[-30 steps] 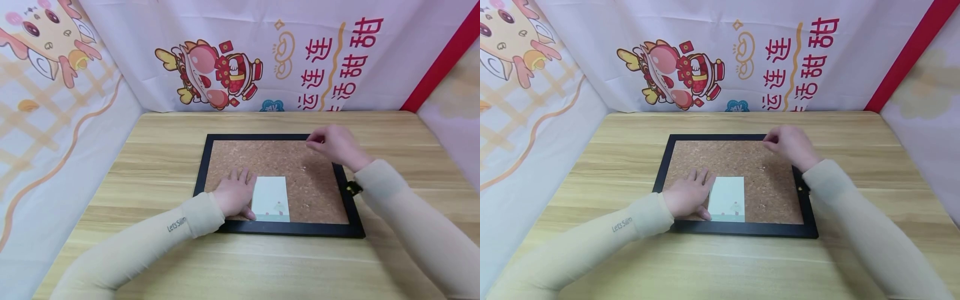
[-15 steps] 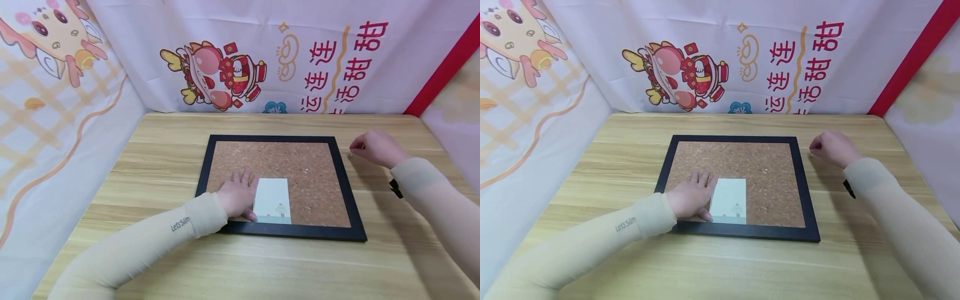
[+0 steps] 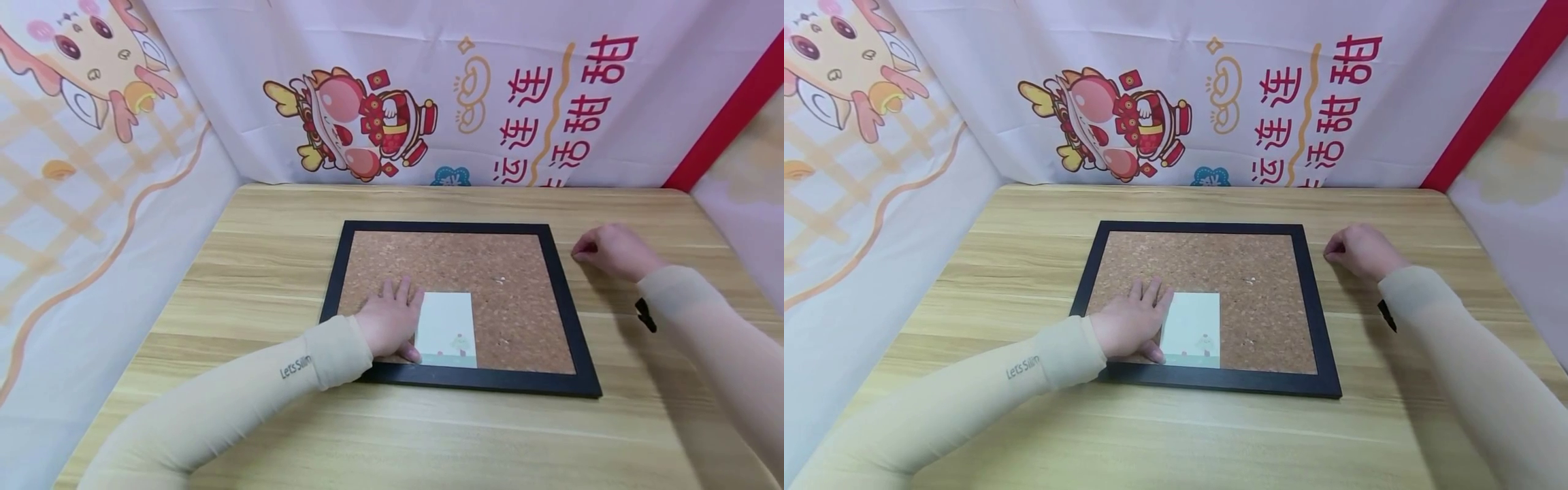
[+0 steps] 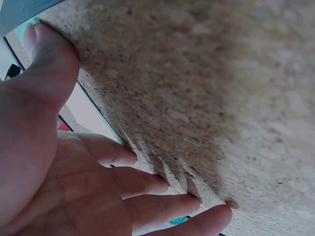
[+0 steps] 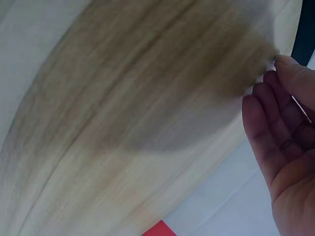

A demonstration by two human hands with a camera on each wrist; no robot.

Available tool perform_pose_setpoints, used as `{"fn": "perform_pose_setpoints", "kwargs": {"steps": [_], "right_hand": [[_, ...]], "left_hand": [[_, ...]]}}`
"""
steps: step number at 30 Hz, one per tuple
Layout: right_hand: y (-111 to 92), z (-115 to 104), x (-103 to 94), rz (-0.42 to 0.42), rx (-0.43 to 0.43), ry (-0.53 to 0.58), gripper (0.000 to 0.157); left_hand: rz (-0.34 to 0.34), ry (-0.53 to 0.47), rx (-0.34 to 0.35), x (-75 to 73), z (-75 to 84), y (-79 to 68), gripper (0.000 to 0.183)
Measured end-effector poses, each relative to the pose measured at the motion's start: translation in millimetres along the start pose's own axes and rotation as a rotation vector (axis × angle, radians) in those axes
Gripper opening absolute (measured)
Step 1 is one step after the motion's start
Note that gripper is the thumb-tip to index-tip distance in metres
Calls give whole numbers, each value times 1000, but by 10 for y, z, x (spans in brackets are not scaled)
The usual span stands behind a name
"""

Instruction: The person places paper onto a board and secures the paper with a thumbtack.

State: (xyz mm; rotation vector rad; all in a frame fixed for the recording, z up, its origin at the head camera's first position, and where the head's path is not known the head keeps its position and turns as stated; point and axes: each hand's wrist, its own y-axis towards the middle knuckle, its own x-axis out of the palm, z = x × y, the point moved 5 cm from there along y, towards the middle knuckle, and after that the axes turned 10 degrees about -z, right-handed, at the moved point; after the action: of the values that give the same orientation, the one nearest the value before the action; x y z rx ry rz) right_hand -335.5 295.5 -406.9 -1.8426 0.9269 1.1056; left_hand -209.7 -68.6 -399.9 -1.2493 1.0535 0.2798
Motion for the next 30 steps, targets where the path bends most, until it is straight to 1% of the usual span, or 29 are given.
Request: {"fn": "perform_pose_setpoints", "kwargs": {"steps": [3, 8, 11, 14, 16, 19, 21, 23, 27, 30], "right_hand": [[4, 24, 18, -14, 14, 6, 6], [-30, 1, 22, -8, -9, -4, 6], [-91, -42, -15, 20, -30, -19, 6], [-169, -127, -80, 77, -58, -44, 5], [-226, -195, -124, 108, -60, -49, 6], [-314, -354, -190, 174, -60, -68, 11], [-370, -494, -228, 219, -76, -76, 13], [-430, -675, -266, 293, -124, -114, 14], [-547, -1042, -314, 442, -262, -203, 19], [-626, -1285, -324, 525, -363, -224, 24]], "left_hand": [[4, 10, 1, 6, -3, -2, 115], [8, 17, 5, 5, -4, 0, 114], [9, 19, 6, 1, -3, -1, 114], [8, 21, 2, 1, -1, -3, 114], [9, 23, 2, 5, 1, -3, 114], [6, 17, 4, 14, 6, 0, 115], [2, 17, 3, 17, 6, 2, 115], [0, 12, -1, 18, 3, 0, 115], [4, 9, 2, 19, -6, -7, 115], [8, 11, 9, 13, -4, -13, 114]]}}
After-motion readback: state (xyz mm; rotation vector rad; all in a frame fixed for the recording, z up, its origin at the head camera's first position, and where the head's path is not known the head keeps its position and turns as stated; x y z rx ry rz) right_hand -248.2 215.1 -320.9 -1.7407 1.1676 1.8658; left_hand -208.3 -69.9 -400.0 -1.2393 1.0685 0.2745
